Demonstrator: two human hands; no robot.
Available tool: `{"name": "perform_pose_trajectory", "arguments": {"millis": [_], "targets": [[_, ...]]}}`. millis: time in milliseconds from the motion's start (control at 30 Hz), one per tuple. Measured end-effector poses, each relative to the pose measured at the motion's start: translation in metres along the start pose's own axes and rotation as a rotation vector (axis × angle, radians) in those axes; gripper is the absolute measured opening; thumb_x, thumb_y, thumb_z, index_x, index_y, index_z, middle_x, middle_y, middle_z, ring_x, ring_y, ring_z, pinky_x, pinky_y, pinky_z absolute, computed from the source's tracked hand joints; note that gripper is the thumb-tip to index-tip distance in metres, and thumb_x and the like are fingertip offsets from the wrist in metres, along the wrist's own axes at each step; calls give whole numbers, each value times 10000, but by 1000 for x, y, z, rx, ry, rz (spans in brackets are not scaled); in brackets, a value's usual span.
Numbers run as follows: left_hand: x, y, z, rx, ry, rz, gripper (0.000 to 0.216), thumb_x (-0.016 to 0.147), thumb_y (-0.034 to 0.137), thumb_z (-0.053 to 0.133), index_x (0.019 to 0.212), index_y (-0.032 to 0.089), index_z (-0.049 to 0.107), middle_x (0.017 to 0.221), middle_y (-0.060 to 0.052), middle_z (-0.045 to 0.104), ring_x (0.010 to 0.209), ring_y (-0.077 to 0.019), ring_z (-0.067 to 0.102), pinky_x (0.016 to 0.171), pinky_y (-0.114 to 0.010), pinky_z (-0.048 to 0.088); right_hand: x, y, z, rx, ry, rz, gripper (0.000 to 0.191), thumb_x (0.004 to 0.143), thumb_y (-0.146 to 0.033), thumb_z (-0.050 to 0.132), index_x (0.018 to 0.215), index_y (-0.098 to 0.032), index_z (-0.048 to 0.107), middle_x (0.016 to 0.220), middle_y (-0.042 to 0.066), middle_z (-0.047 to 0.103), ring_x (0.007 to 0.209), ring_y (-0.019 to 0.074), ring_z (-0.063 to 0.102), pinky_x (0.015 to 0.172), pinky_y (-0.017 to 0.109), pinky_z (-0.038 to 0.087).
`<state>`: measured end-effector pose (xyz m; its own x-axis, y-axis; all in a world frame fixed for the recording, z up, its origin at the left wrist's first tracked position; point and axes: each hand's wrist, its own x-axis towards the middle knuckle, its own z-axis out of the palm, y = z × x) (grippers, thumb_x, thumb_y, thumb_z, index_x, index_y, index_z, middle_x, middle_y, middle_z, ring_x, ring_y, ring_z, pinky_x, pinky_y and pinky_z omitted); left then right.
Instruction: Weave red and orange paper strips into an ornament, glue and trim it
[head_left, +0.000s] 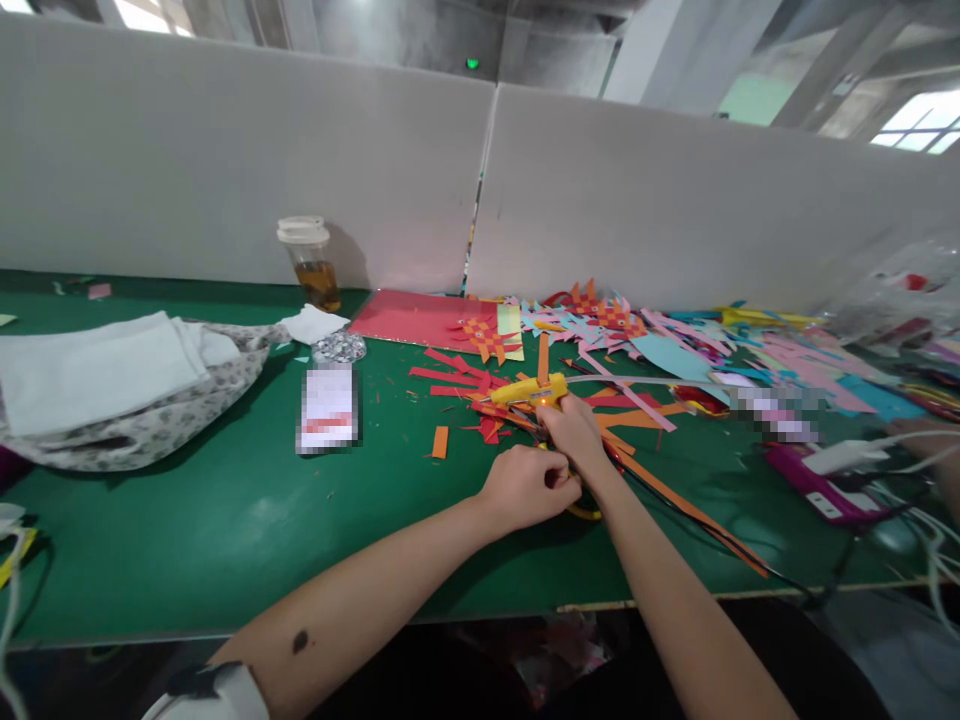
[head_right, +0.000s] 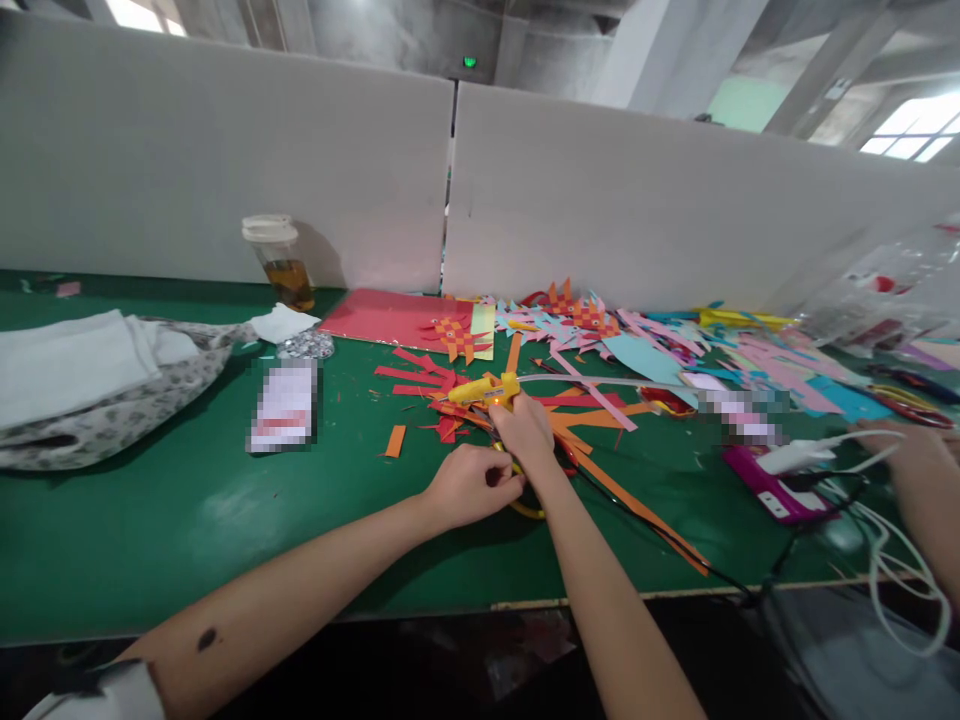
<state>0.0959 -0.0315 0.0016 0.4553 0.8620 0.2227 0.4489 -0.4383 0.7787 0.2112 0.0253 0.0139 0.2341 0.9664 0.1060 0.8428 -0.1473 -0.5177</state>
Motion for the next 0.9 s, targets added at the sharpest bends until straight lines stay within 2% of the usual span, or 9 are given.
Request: {"name": "perform_pose_trajectory", "arguments": {"millis": [267, 900], "targets": [[-1, 2, -3, -12, -9, -1, 266, 708, 292, 485, 487, 174, 397, 493, 44, 433, 475, -82, 354, 474, -221, 227, 2, -4, 0, -46, -20, -11, 277, 699, -366, 430, 796, -170, 600, 788, 97, 621, 740, 221, 540, 558, 272, 312], [0, 0, -2, -15, -9, 3, 273, 698, 292, 491, 480, 172, 378, 482, 46, 413, 469, -81, 338, 473, -226, 219, -2, -4, 0, -33, -25, 0, 284, 693, -376, 436, 789, -164, 598, 755, 106, 619, 702, 224, 540, 544, 280, 315]]}}
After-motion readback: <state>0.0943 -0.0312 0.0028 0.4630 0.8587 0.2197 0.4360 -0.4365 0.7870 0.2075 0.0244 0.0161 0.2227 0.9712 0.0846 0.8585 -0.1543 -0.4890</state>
